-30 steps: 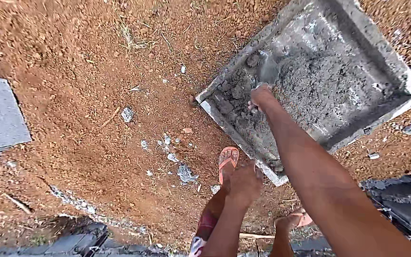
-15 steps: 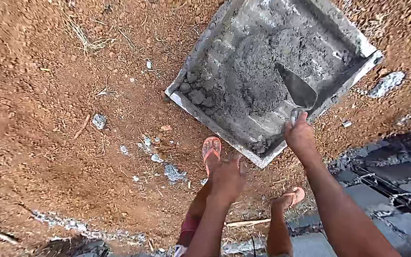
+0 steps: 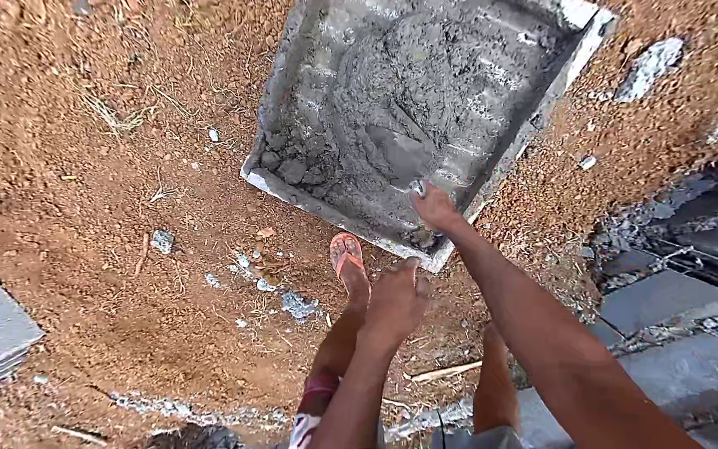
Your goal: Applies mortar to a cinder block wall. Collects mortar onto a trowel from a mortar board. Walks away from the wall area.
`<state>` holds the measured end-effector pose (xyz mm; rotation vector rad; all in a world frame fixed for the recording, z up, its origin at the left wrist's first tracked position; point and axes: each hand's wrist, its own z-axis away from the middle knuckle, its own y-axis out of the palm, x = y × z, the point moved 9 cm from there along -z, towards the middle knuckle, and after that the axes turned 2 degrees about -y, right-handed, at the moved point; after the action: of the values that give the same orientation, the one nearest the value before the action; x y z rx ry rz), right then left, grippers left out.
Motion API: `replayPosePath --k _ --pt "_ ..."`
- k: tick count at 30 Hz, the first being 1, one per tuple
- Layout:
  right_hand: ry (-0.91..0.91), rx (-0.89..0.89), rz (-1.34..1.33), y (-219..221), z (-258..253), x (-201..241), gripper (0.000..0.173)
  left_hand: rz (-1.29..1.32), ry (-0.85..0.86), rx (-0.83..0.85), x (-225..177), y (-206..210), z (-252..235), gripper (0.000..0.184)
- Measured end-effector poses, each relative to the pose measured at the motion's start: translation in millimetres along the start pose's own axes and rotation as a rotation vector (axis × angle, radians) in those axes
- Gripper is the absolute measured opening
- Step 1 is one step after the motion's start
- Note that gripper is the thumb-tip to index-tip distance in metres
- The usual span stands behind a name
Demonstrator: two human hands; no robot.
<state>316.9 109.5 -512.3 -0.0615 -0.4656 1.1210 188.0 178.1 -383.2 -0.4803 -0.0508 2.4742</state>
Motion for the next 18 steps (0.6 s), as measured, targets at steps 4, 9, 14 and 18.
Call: replayPosePath --k 4,9,14,18 --pt "0.053 -0.008 -0.178 -22.6 -42.5 -18.5 0.054 -0.039 -0.022 0.019 -8.4 5.2 -3.0 0.046" --pt "0.112 -0.146 -0.158 -61.7 3.9 -50.3 0.055 0.044 0.015 -0.001 -2.4 -5.4 1.8 0.045" --pt "0.101 -0.291 -0.034 -54.1 -43.1 -13.8 0.054 0.131 0.002 -0.011 24.1 -11.3 7.1 0.046" --pt "0.102 -0.292 0.008 -36.3 -7.5 -9.6 0.054 0.112 0.011 0.016 17.0 -13.2 7.0 0.046"
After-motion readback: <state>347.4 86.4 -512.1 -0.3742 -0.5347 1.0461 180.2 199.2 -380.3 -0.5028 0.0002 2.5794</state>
